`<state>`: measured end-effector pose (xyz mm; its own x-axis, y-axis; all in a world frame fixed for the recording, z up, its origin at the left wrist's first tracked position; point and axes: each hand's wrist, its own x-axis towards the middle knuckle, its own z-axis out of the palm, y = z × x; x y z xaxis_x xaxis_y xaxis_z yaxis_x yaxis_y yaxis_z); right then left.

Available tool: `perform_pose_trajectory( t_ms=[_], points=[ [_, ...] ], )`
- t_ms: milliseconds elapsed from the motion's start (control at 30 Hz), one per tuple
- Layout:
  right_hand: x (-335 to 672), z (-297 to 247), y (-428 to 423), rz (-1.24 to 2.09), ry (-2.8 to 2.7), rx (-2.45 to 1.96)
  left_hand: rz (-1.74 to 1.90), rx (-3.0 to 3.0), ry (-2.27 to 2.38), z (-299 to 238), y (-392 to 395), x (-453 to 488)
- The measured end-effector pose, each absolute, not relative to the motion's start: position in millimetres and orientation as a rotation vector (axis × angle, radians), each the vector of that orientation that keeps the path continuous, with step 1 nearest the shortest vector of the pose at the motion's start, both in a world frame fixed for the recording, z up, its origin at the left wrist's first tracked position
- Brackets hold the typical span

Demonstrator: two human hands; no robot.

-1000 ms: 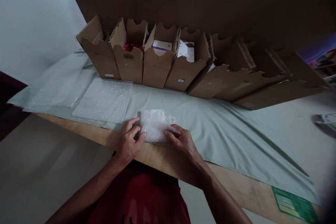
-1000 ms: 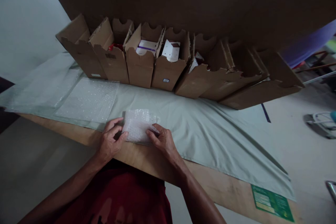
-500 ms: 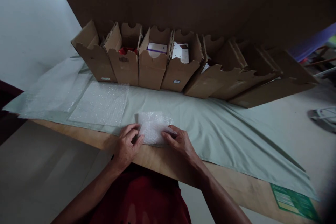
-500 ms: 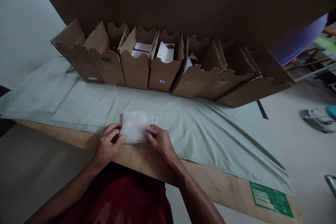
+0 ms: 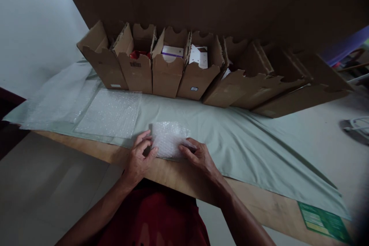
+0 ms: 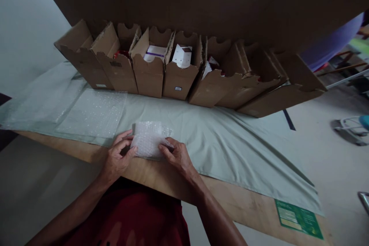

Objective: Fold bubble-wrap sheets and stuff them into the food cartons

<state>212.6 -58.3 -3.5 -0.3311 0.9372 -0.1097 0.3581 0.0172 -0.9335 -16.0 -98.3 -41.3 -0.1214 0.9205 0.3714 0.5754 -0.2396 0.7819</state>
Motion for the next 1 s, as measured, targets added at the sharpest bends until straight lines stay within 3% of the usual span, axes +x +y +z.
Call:
perform_pose_trajectory(
  t_ms=[1000],
  points=[
    [211.9,-0.3,-57.0,1.365,-1.69,-1.288,1.257,1.914,1.662,-47.1,-92.1,-9.3]
  ],
)
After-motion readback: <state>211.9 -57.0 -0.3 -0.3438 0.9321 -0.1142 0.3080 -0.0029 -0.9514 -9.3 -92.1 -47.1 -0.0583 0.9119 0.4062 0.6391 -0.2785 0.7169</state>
